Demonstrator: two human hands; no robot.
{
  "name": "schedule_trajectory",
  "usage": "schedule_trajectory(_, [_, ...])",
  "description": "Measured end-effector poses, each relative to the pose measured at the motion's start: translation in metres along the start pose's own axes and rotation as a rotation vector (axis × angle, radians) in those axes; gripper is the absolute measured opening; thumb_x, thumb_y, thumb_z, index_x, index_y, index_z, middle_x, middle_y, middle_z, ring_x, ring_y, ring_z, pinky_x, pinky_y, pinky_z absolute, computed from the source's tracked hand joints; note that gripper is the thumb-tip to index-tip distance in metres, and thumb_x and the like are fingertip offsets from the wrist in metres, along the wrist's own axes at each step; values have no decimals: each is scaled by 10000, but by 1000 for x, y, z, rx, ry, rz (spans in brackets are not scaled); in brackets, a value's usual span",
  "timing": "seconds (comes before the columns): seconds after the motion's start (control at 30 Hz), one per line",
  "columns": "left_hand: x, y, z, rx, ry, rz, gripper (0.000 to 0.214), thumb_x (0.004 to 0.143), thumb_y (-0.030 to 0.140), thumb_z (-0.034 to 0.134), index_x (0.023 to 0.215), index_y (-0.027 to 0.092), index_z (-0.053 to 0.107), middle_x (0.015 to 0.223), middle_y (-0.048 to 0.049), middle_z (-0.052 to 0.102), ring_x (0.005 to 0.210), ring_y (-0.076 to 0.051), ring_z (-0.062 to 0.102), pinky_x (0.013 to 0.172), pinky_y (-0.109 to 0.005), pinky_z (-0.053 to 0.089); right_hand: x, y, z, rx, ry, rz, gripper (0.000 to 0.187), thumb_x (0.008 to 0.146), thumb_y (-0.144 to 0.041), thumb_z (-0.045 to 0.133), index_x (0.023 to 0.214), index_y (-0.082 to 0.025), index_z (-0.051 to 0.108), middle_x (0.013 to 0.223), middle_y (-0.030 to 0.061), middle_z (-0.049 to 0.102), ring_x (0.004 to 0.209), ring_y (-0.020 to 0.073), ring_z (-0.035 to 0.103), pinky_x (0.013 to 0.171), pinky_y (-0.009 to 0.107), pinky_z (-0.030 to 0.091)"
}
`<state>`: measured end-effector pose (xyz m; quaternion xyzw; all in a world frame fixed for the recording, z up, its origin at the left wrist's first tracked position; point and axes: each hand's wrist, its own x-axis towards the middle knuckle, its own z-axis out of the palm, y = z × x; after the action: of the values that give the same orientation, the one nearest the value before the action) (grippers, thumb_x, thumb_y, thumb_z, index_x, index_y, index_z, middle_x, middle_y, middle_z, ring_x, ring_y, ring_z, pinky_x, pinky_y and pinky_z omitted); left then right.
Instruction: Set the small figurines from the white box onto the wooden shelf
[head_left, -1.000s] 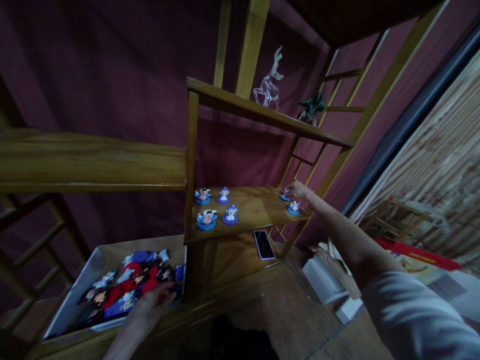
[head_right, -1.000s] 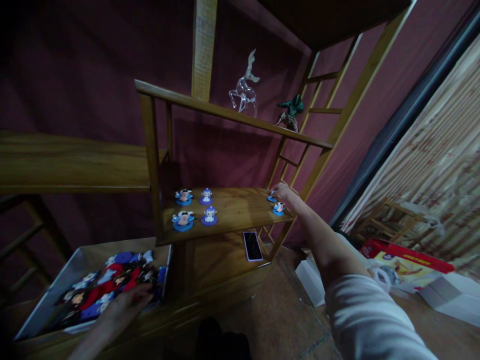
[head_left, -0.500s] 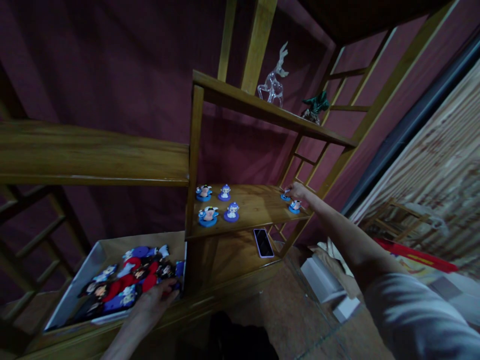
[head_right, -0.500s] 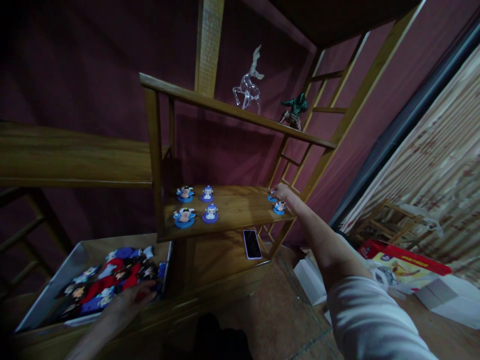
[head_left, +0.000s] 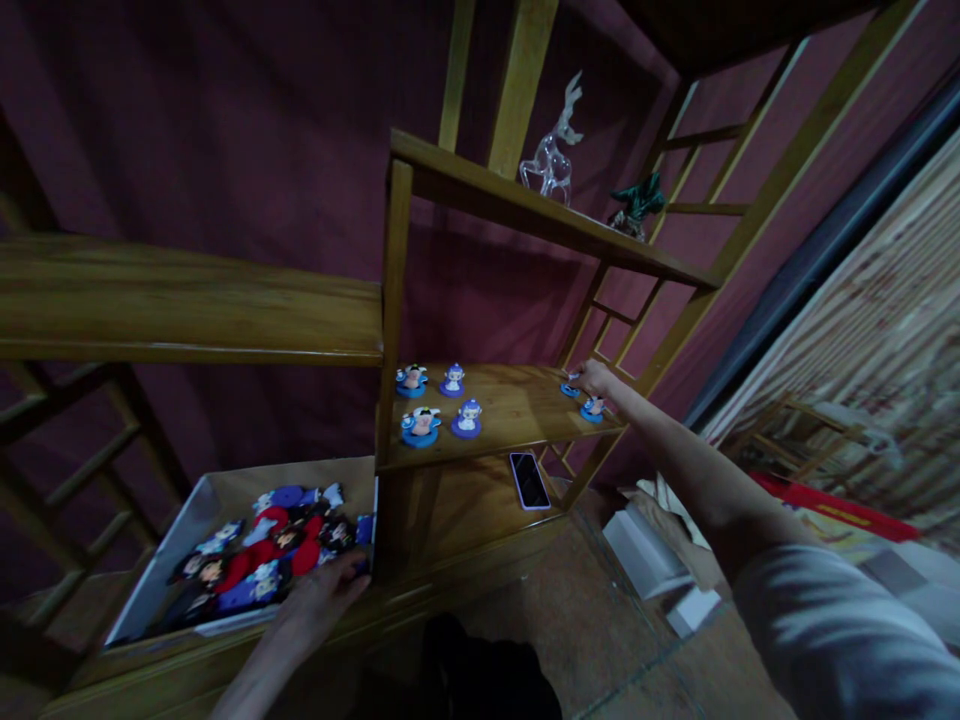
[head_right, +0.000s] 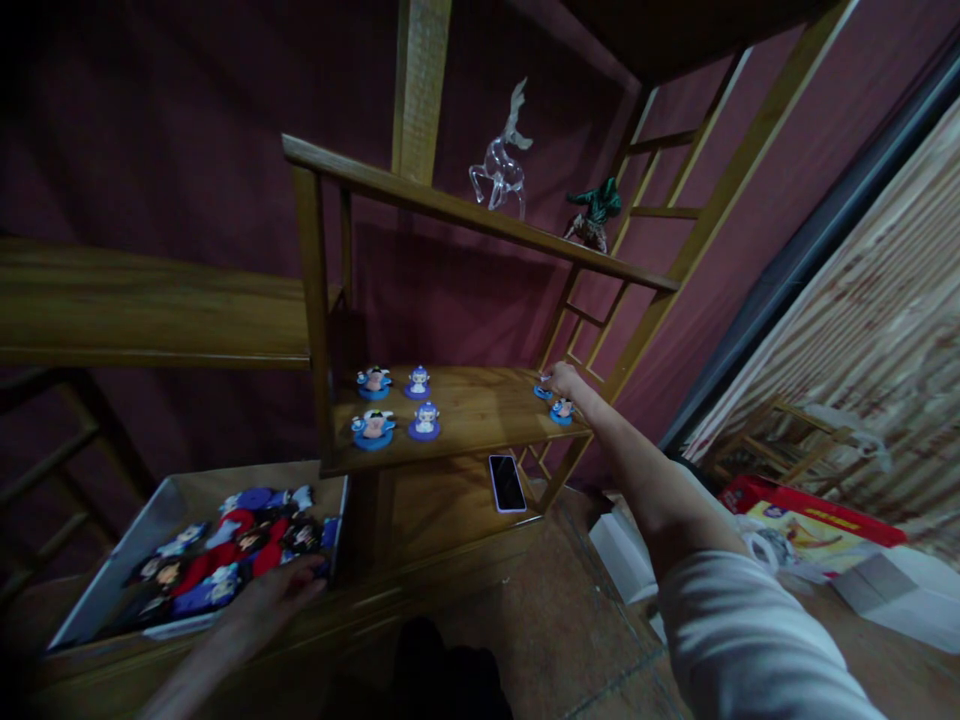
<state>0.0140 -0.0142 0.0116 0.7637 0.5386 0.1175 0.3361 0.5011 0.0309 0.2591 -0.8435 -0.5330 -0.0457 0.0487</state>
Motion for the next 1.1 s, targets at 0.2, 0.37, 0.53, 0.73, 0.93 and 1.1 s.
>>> schedule_trajectory(0.2, [-6, 9, -6, 78, -38, 3, 380, 797, 315, 439, 1116, 163, 580, 951, -69, 687, 894, -196, 626, 788, -278, 439, 1, -4, 0, -52, -12, 3, 281, 666, -234, 622, 912, -122, 698, 793, 74, 689, 751, 164, 624, 588, 167, 415])
schedule_trajectory(0.37, [-5, 9, -7, 93, -44, -8, 375, 796, 295, 442, 1118, 161, 577, 976, -75, 681, 946, -194, 615, 823, -275, 432, 3, -6, 0, -79, -35, -6, 265, 662, -206, 610, 892, -114, 705, 791, 86, 693, 725, 158, 621, 564, 165, 402])
schedule_trajectory(0.53, [-6, 7, -7, 66, -22, 2, 374, 782, 308, 460, 1103, 167, 588, 999, -91, 675, 982, -215, 605, 833, -295, 434, 3, -6, -2, -85, -49, -5, 255, 661, -206, 601, 876, -116, 705, 772, 80, 690, 691, 149, 615, 540, 168, 388])
schedule_trajectory(0.73, [-5, 2, -4, 19, -5, 5, 373, 759, 329, 495, 1082, 176, 604, 993, -94, 677, 957, -232, 614, 810, -311, 440, -5, -10, -3, -68, -51, 21, 207, 658, -222, 628, 812, -102, 699, 708, 80, 673, 649, 153, 608, 529, 187, 384])
schedule_trajectory(0.93, [-7, -1, -21, -36, 134, -55, 356, 773, 331, 484, 1064, 174, 617, 868, -75, 694, 804, -220, 638, 708, -288, 439, -19, -14, -26, -11, -68, -65, 164, 737, -201, 609, 835, -88, 678, 809, 111, 685, 745, 162, 613, 656, 233, 406])
schedule_trajectory(1.1, [-19, -10, -58, -318, 505, -198, 219, 750, 289, 542, 902, 190, 665, 859, -52, 692, 849, -206, 615, 722, -255, 431, -64, -2, -51, 185, 201, -163, 277, 846, -310, 491, 1068, -199, 614, 1087, 180, 623, 1013, 257, 578, 793, 376, 414])
